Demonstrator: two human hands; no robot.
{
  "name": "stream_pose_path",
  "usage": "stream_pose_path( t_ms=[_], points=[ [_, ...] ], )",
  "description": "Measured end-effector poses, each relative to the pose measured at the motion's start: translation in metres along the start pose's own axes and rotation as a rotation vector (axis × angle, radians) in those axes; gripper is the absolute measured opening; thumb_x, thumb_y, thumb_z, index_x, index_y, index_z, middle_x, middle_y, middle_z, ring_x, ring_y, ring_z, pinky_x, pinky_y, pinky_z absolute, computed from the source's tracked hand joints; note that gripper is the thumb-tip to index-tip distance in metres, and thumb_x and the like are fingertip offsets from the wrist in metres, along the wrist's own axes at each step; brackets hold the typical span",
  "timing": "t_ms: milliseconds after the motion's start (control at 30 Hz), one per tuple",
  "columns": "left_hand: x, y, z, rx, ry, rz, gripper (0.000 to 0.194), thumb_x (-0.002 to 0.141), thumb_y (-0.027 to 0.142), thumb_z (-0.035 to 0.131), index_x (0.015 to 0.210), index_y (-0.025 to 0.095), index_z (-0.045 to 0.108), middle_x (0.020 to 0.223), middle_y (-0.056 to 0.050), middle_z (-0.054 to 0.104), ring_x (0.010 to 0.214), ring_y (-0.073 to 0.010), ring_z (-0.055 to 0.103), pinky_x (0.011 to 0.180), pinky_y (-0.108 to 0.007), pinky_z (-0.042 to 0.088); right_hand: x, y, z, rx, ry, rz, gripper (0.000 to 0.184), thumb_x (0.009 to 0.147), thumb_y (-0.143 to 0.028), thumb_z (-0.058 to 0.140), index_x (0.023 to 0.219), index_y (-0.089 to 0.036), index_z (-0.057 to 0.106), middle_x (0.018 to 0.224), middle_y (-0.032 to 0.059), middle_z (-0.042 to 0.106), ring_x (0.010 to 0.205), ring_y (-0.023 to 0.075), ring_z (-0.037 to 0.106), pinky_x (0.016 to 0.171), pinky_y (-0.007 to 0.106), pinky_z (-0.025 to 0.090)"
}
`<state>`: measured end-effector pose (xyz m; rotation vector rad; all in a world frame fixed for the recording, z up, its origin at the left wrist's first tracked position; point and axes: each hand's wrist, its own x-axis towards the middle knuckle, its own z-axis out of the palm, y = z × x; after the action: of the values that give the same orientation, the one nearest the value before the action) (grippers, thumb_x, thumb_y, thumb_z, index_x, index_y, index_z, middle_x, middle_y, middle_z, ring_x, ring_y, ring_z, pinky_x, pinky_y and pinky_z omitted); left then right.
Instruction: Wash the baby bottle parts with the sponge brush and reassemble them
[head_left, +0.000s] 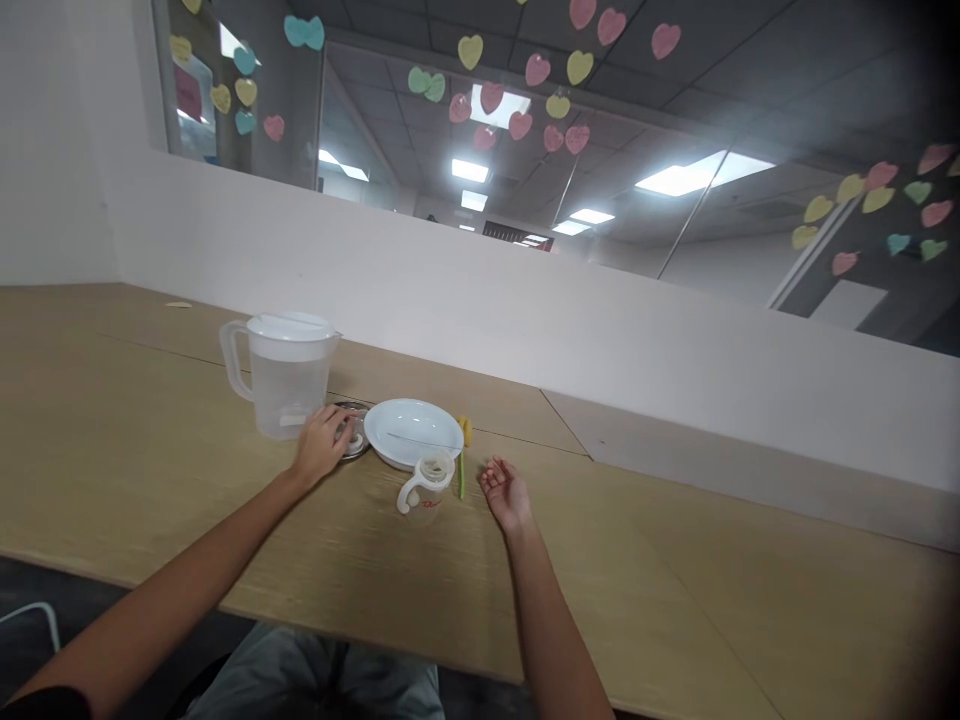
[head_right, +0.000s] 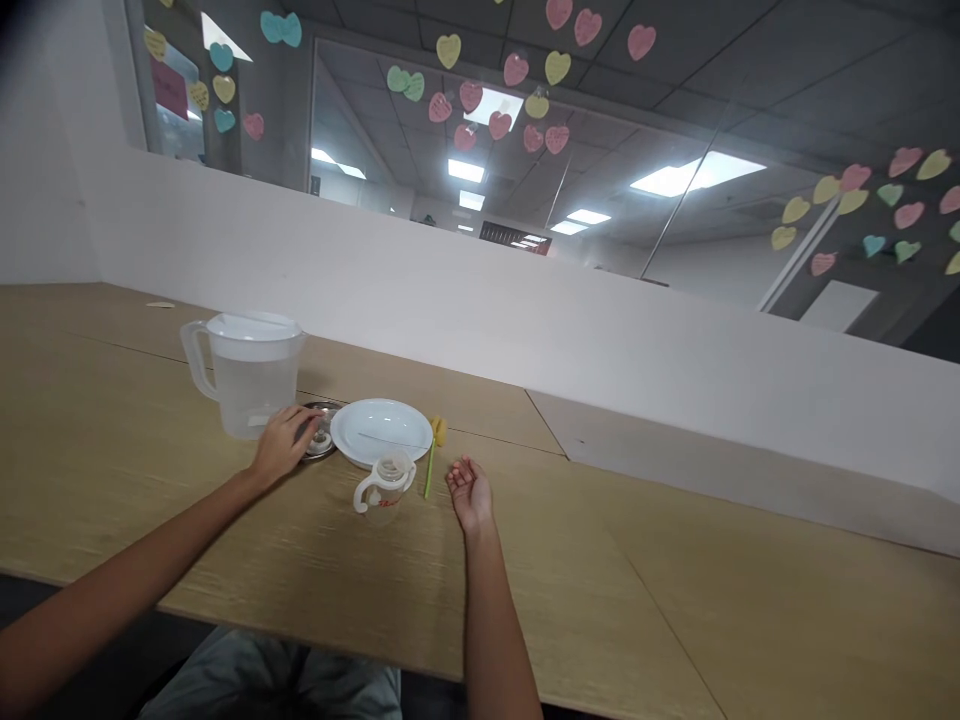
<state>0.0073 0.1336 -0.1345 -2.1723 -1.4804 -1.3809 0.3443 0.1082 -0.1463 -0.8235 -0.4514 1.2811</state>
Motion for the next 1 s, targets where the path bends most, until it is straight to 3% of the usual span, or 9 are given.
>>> stream_pose_path(
  t_ms=[200,333,567,667,800,900,1000],
  points=[
    [-0.004,-0.006,0.009,0.159,-0.100,-0.025,0.025,0.084,0.033,0.044,0.088,0.018,0.064,0.086,-0.008,0.064,0.085,-0.0243,0.057,0.079,-0.036,0.041,0.001,0.000,0.000,-0.090,0.005,-0.082,0.009,0.079,-0.023,0.057,0.072,-0.018,0.055,0.058,-0.0008,0.060,0.051,0.0113,0.056,0.052,0.024,0.049],
    [-0.005,-0.007,0.012,0.195,-0.141,-0.061,0.025,0.081,0.033,0.049,0.090,0.017,0.064,0.086,-0.008,0.064,0.087,-0.0248,0.058,0.079,-0.036,0.042,0.000,0.001,0.003,-0.164,0.049,-0.173,0.016,0.078,-0.030,0.058,0.071,-0.017,0.054,0.056,-0.0012,0.058,0.048,0.0105,0.053,0.050,0.023,0.046],
    [-0.004,-0.008,0.013,0.207,-0.200,-0.103,0.020,0.081,0.029,0.049,0.086,0.016,0.064,0.087,-0.008,0.064,0.088,-0.0254,0.058,0.079,-0.037,0.042,-0.015,0.013,0.021,-0.278,0.246,-0.479,0.036,0.082,-0.047,0.048,0.064,-0.016,0.051,0.045,-0.0079,0.040,0.040,0.0067,0.036,0.042,0.020,0.027],
    [-0.003,-0.004,0.008,0.179,-0.084,-0.106,0.020,0.084,0.029,0.046,0.084,0.016,0.061,0.086,-0.008,0.062,0.086,-0.0255,0.057,0.078,-0.038,0.041,-0.031,0.019,0.030,-0.483,0.270,-0.794,0.044,0.085,-0.052,0.044,0.062,-0.016,0.052,0.047,-0.0073,0.038,0.045,0.0078,0.035,0.048,0.021,0.029],
    [0.000,0.002,0.000,0.048,0.257,-0.084,0.022,0.090,0.033,0.041,0.089,0.015,0.054,0.083,-0.008,0.057,0.081,-0.0227,0.054,0.076,-0.037,0.042,-0.050,0.026,0.036,-0.816,0.183,-1.061,0.046,0.091,-0.050,0.036,0.067,-0.016,0.054,0.052,-0.0051,0.041,0.050,0.0099,0.039,0.052,0.023,0.031],
    [0.000,0.011,-0.002,-0.094,0.436,0.033,0.017,0.090,0.029,0.041,0.095,0.015,0.049,0.088,-0.009,0.056,0.085,-0.0208,0.054,0.078,-0.036,0.044,-0.059,0.030,0.038,-1.001,0.068,-1.318,0.036,0.093,-0.037,0.036,0.072,-0.016,0.056,0.061,0.0005,0.052,0.059,0.0130,0.049,0.059,0.025,0.036],
    [-0.003,0.027,-0.001,-0.215,0.492,0.198,0.013,0.089,0.022,0.044,0.101,0.016,0.046,0.095,-0.009,0.056,0.092,-0.0196,0.054,0.082,-0.037,0.046,-0.067,0.029,0.043,-1.076,-0.078,-1.569,0.022,0.091,-0.025,0.040,0.081,-0.016,0.057,0.070,0.0042,0.057,0.065,0.0149,0.052,0.062,0.027,0.040]
  ],
)
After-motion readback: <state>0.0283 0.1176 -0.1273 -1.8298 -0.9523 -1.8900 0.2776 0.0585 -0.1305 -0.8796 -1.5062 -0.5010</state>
